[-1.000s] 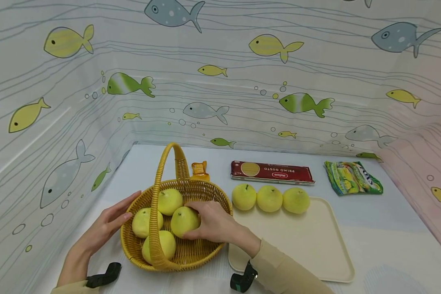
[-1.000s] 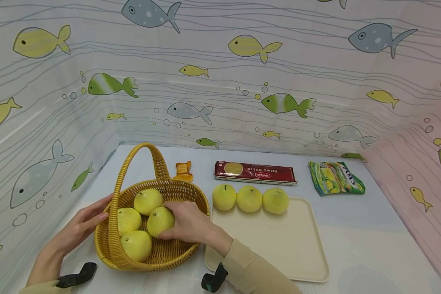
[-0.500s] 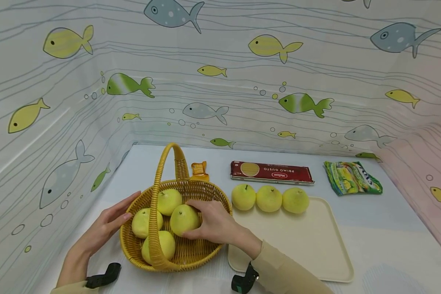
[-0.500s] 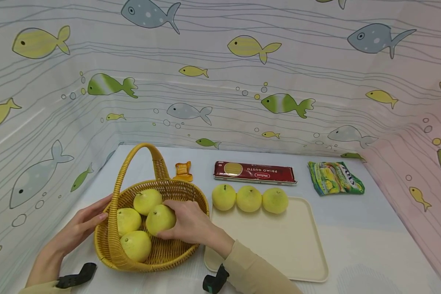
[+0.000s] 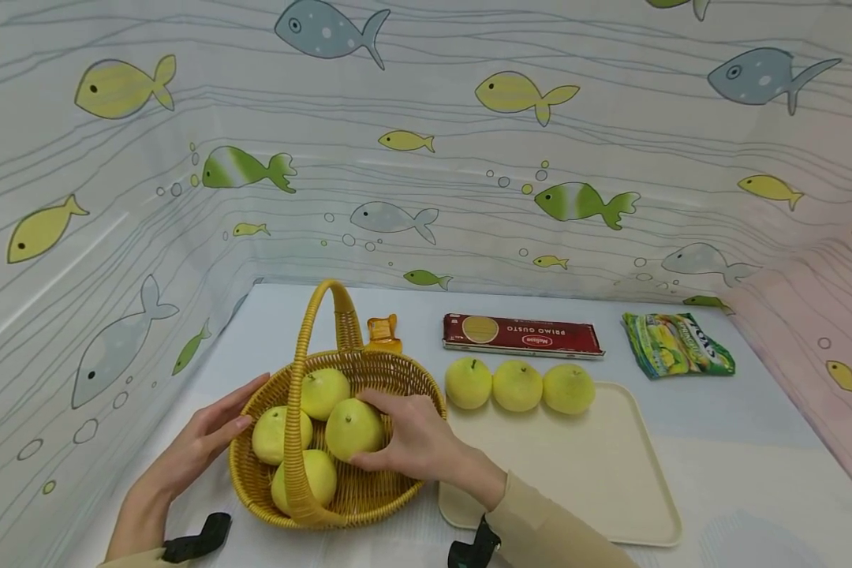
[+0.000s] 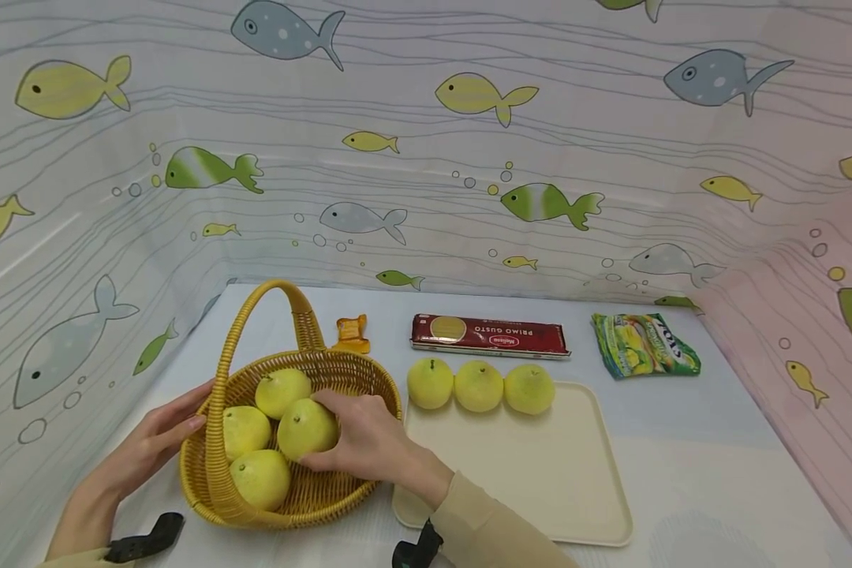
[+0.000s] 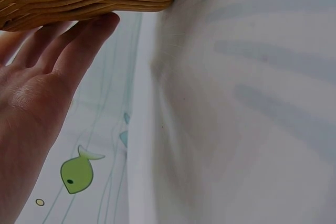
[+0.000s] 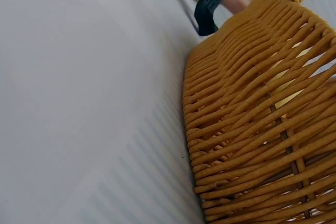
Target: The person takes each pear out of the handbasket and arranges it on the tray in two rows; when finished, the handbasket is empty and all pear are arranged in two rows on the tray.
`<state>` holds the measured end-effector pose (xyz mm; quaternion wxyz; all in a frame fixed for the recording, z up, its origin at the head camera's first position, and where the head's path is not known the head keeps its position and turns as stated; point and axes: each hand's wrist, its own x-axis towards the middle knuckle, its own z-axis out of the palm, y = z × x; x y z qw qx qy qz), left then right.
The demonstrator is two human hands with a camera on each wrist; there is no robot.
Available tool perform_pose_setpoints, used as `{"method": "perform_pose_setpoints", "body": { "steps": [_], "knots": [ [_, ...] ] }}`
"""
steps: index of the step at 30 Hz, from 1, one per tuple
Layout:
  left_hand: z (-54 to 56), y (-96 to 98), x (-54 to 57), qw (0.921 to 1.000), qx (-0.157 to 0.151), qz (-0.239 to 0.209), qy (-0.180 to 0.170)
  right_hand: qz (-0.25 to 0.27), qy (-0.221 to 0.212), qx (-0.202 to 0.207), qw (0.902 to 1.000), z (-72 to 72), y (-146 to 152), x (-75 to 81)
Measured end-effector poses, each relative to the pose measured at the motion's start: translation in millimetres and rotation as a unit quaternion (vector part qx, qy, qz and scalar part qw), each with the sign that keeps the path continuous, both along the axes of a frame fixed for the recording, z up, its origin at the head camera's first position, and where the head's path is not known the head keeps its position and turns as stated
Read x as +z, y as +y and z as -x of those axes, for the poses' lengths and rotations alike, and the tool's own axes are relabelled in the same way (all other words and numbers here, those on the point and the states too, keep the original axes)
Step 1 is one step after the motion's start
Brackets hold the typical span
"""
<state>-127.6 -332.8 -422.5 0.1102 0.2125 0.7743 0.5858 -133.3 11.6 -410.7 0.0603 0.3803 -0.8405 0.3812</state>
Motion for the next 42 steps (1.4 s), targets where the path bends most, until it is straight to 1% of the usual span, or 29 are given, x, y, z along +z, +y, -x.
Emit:
{"method": "perform_pose_setpoints", "body": {
  "steps": [3,7,11,16,23,26,30,33,36,42],
  "knots": [
    [-0.3,-1.1,-2.4,1.0,0.0,-0.003,-0.005,0.009,-0.002,-0.008,0.9999,-1.4,0.5,0.8],
    [0.4,-1.8,-4.0,1.0,0.001,-0.001,-0.006,0.022,0.009,-0.024,0.9994,-3.0,4.7,4.7],
    [1.0,-2.2,-2.5,1.0,0.004,0.007,0.003,0.034,0.013,-0.04,0.9986,-2.9,11.5,11.3],
    [0.1,-1.9,0.0,0.9999,0.004,0.008,0.014,0.051,-0.003,-0.057,0.9971,-4.4,22.0,18.3],
    [-0.1,-2.2,-0.8,0.9997,-0.005,0.0,0.024,0.059,-0.016,-0.082,0.9947,-10.4,39.0,21.4],
    [-0.3,-2.1,-1.0,0.9996,-0.007,-0.002,0.027,0.073,-0.024,-0.086,0.9933,-12.0,46.2,22.3],
    [-0.6,-1.5,-0.5,0.9996,-0.003,0.0,0.027,0.091,-0.031,-0.088,0.9915,-14.1,55.3,23.7],
    [-0.7,-1.2,0.5,0.9997,-0.002,0.001,0.026,0.089,-0.026,-0.102,0.9905,-15.6,61.4,24.5],
    [-0.6,-1.2,0.5,0.9997,-0.003,0.001,0.023,0.091,-0.034,-0.107,0.9895,-16.5,66.7,24.6],
    [-0.5,-1.2,0.3,0.9998,0.001,0.006,0.021,0.113,-0.055,-0.108,0.9862,-17.0,77.4,25.0]
  ]
}}
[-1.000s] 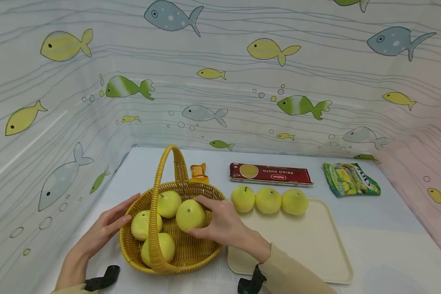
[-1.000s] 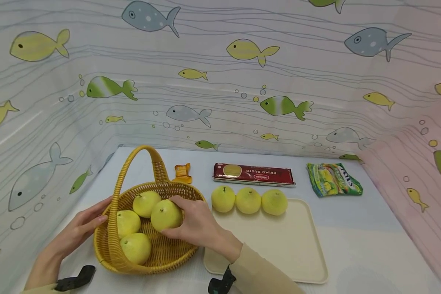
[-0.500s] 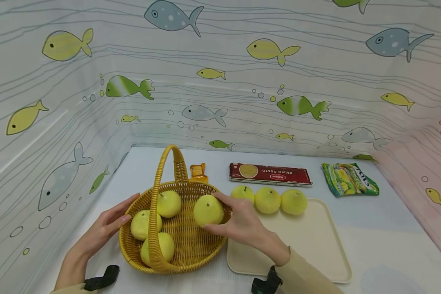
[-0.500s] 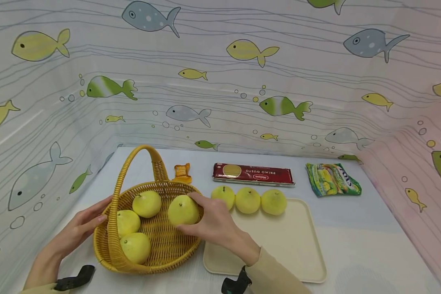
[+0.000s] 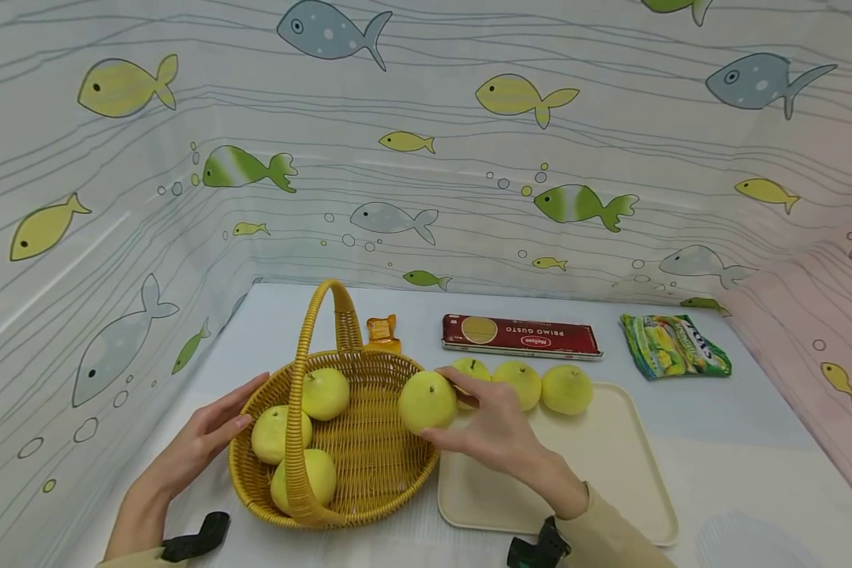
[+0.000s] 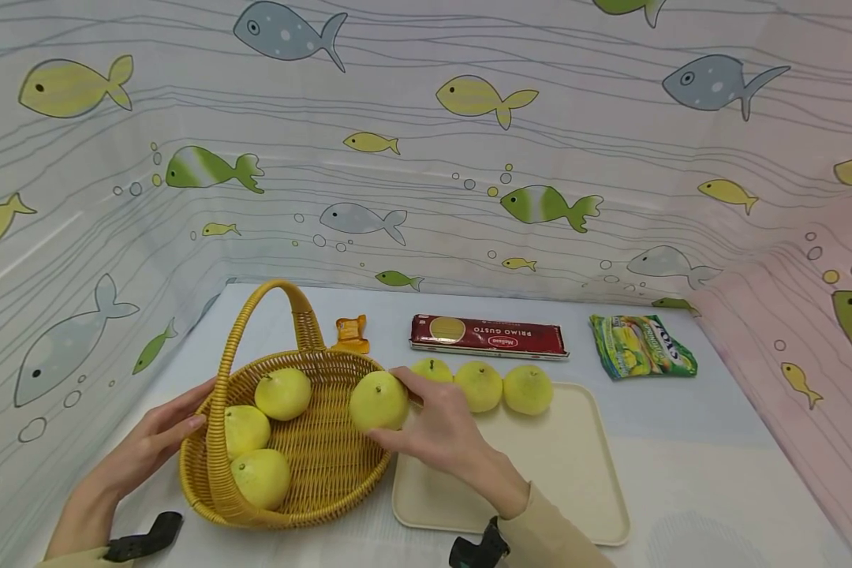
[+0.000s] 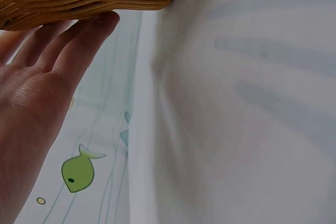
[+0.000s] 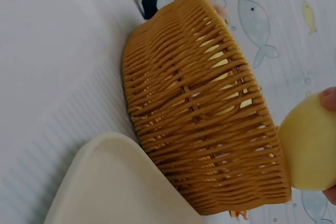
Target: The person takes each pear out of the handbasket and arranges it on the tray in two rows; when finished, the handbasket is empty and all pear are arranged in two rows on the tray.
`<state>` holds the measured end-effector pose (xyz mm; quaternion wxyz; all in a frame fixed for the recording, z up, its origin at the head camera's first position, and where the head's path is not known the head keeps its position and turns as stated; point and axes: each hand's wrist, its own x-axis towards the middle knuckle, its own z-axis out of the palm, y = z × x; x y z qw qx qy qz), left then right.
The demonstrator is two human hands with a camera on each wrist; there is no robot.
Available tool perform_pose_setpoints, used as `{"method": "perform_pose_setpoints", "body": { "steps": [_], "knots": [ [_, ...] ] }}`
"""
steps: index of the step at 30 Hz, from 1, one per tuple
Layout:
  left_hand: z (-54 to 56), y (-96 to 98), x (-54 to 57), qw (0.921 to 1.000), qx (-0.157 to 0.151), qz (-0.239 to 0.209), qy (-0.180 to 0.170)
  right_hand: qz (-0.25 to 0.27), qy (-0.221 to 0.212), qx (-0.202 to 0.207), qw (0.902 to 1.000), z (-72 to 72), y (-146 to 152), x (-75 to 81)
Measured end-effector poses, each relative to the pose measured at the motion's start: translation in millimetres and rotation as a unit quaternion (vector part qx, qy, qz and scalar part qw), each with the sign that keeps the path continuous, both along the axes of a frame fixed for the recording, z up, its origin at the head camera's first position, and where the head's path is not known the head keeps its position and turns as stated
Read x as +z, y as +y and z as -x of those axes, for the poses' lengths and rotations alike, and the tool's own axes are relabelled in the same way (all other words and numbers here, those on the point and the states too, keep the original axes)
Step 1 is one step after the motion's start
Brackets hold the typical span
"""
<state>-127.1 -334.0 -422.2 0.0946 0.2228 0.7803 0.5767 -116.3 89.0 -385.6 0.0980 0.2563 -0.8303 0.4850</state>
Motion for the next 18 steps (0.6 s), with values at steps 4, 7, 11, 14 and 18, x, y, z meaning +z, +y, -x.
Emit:
{"method": "perform_pose_setpoints", "body": {
  "steps": [4,7,11,14,18],
  "knots": [
    [-0.1,0.5,0.4,1.0,0.004,0.003,-0.003,-0.004,0.009,-0.014,0.9999,-1.0,7.3,0.4],
    [-0.3,0.9,1.1,1.0,0.006,0.006,-0.004,-0.012,0.01,-0.026,0.9995,-2.4,12.4,1.1],
    [-0.3,0.9,1.3,0.9999,0.009,0.009,-0.006,-0.012,-0.009,-0.039,0.9991,-4.7,19.2,2.7],
    [-0.2,0.8,1.1,0.9999,0.009,0.009,-0.007,-0.018,-0.012,-0.05,0.9986,-6.1,25.2,2.4],
    [-0.3,0.9,0.4,0.9999,0.007,0.007,-0.008,-0.024,-0.009,-0.063,0.9977,-7.6,33.2,-0.4]
  ]
}}
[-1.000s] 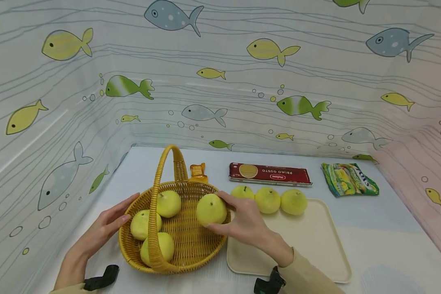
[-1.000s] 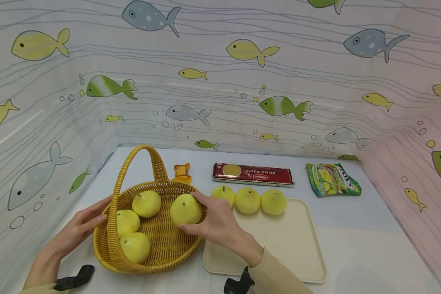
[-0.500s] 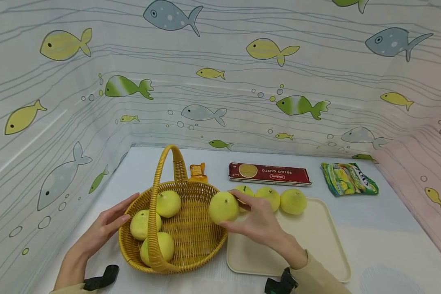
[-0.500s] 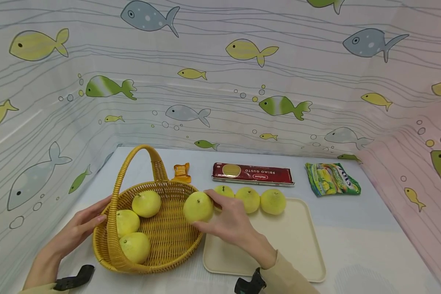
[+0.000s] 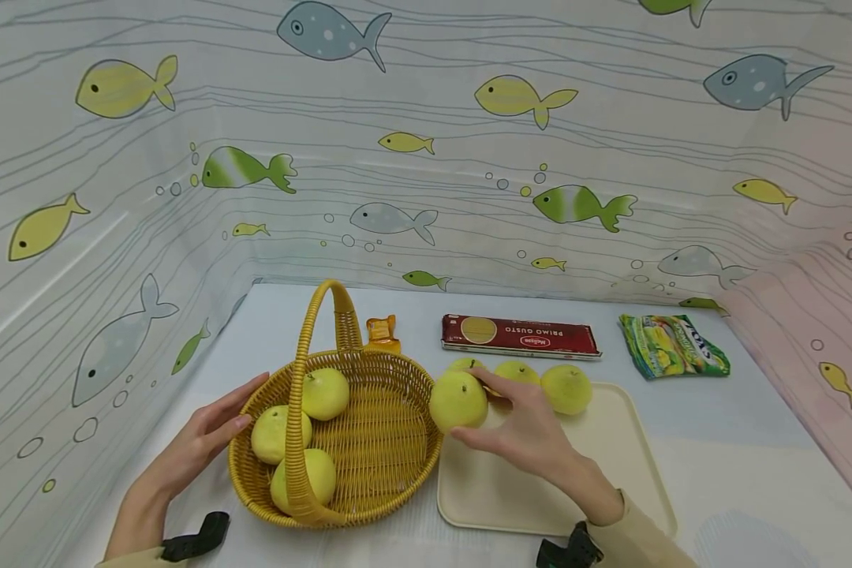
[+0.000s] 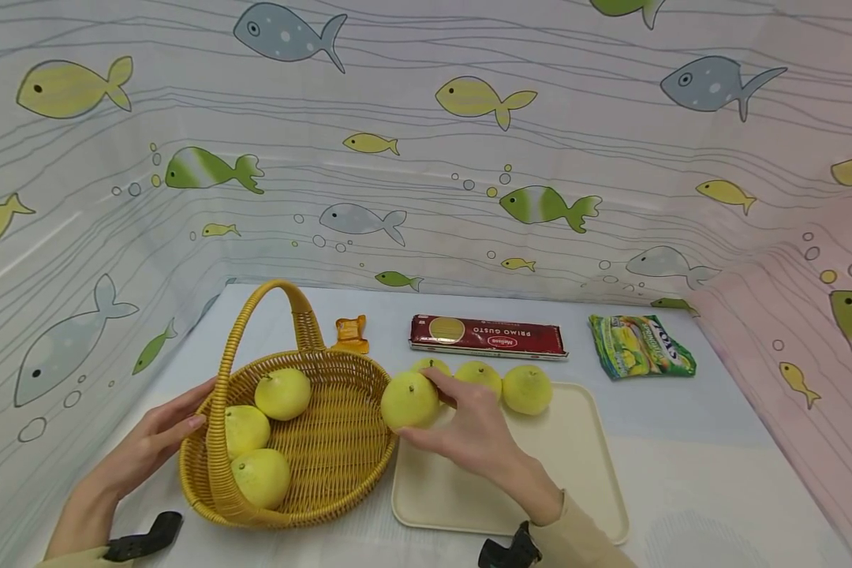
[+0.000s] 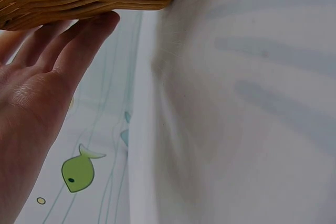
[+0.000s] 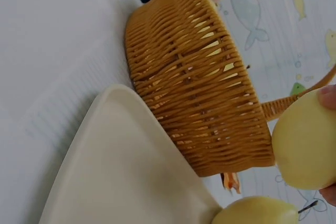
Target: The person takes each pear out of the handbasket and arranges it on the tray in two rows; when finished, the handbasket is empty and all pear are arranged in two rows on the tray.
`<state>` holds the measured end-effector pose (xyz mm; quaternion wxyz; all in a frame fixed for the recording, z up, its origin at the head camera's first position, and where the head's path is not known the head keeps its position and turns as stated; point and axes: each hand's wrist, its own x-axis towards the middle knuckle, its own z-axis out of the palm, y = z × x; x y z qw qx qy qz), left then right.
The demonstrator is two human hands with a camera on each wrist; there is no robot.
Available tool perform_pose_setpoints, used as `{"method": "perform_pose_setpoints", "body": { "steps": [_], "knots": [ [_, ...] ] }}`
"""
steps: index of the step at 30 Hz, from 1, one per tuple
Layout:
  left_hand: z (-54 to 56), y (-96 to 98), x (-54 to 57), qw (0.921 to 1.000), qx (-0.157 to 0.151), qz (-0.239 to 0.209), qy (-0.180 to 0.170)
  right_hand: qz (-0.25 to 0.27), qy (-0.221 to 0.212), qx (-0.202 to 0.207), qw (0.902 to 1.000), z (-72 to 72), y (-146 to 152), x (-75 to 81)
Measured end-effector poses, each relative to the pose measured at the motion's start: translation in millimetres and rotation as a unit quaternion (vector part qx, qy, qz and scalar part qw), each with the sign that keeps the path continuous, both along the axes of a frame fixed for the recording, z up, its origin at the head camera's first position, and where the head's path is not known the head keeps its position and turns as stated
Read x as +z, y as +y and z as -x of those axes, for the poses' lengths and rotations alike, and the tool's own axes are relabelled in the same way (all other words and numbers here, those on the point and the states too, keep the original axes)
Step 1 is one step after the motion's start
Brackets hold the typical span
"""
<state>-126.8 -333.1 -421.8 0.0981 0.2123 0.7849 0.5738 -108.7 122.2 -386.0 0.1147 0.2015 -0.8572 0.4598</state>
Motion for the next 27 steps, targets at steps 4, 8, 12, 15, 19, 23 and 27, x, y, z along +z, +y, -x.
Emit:
{"method": "perform_pose_setpoints", "body": {
  "steps": [4,8,12,15,19,23,27],
  "knots": [
    [0.5,-0.1,-1.1,1.0,-0.002,-0.002,-0.005,0.014,-0.013,-0.002,0.9998,-1.5,8.2,-3.3],
    [1.3,-0.4,-2.6,1.0,-0.003,-0.001,-0.006,0.024,-0.021,-0.009,0.9995,-2.4,19.6,-6.9],
    [2.0,-1.3,-3.1,1.0,0.003,0.003,-0.008,0.023,-0.014,-0.027,0.9993,-2.6,31.4,-8.2],
    [2.0,-1.4,-2.6,0.9999,0.003,0.003,-0.01,0.017,0.003,-0.04,0.9991,-2.7,39.4,-8.9],
    [0.8,-0.5,-1.6,1.0,-0.002,-0.002,-0.006,-0.004,0.034,-0.061,0.9975,-3.3,49.8,-10.1],
    [0.2,-0.3,-1.2,1.0,-0.001,-0.004,-0.007,-0.011,0.046,-0.073,0.9962,-4.0,60.6,-11.2],
    [0.7,-1.2,-2.2,0.9998,0.009,0.001,-0.015,-0.01,0.045,-0.082,0.9956,-5.3,73.3,-12.2]
  ]
}}
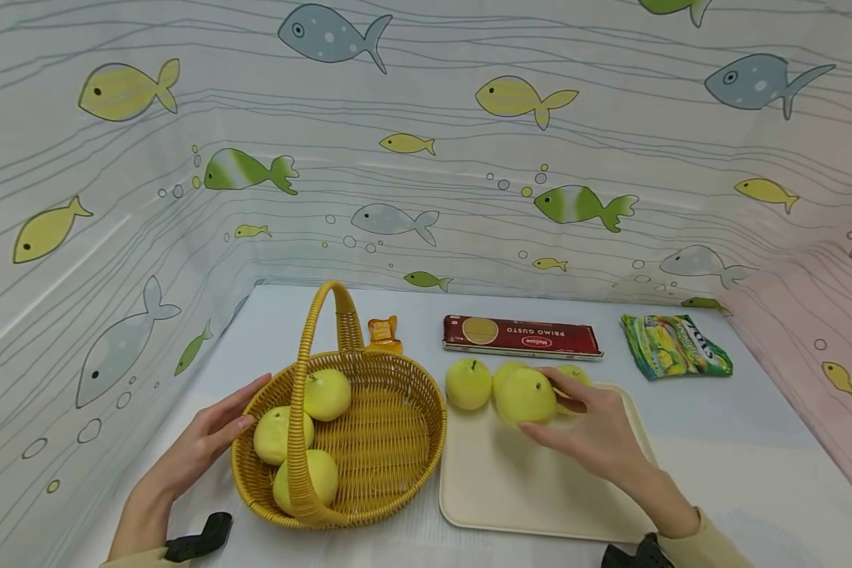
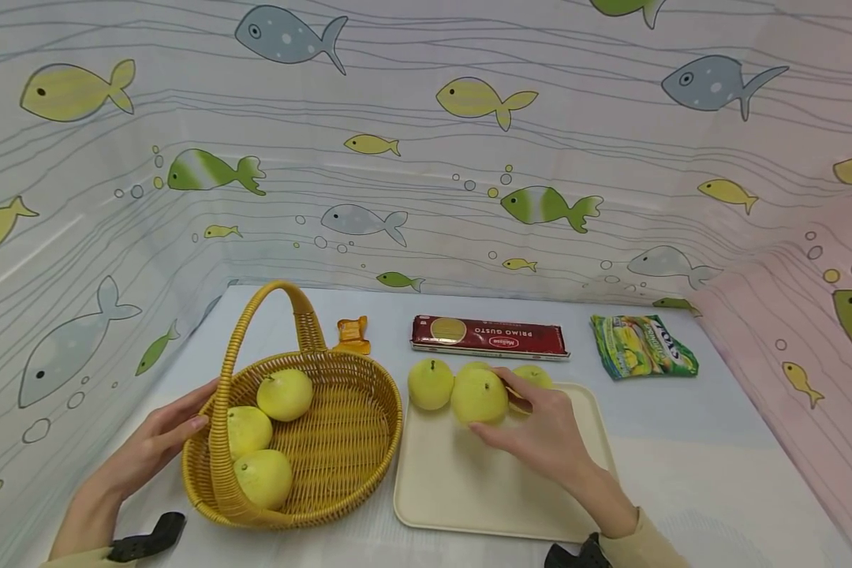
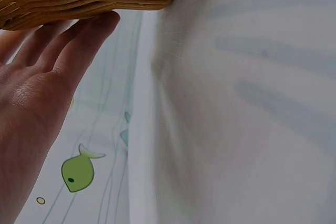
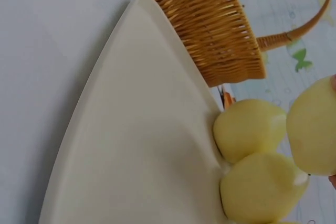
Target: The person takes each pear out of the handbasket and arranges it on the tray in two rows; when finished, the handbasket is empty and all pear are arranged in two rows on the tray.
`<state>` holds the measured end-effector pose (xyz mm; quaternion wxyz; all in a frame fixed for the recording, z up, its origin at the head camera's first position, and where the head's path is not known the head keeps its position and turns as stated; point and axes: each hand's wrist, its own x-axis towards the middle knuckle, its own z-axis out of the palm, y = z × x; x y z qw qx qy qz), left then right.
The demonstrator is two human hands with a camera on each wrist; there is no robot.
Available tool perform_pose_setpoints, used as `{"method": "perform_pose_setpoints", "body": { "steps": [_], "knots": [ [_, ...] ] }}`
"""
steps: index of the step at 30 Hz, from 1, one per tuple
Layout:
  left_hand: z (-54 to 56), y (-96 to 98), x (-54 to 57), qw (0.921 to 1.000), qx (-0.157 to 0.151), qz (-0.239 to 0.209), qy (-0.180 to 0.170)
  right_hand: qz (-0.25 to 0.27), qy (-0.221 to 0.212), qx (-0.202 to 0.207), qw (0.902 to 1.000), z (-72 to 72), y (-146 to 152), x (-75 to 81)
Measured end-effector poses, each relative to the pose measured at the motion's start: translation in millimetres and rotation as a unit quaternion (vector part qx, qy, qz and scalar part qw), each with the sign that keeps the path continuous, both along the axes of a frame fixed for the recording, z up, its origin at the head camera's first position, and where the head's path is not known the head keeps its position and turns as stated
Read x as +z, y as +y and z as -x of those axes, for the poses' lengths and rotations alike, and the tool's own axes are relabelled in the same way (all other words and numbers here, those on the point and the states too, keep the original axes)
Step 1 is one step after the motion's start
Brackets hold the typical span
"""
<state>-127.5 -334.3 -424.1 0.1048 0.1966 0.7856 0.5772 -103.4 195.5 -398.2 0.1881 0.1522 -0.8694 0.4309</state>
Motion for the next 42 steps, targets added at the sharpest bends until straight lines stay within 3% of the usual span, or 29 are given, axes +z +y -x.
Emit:
{"method": "perform_pose_setpoints", "body": {
  "steps": [18,29,37,42],
  "knots": [
    [0.7,-1.3,-1.6,1.0,0.002,0.006,0.003,-0.032,-0.023,-0.073,0.9966,-11.8,60.8,8.4],
    [1.4,-2.6,-3.2,0.9999,-0.003,0.003,0.009,-0.016,-0.036,-0.12,0.992,-12.7,93.7,-0.7],
    [0.7,-1.7,-1.9,1.0,0.004,0.007,-0.005,-0.015,-0.056,-0.137,0.9889,-8.6,106.6,-5.0],
    [-0.3,-0.1,-1.0,1.0,-0.006,0.001,0.006,-0.018,-0.072,-0.145,0.9867,-5.6,113.3,-8.6]
  ]
}}
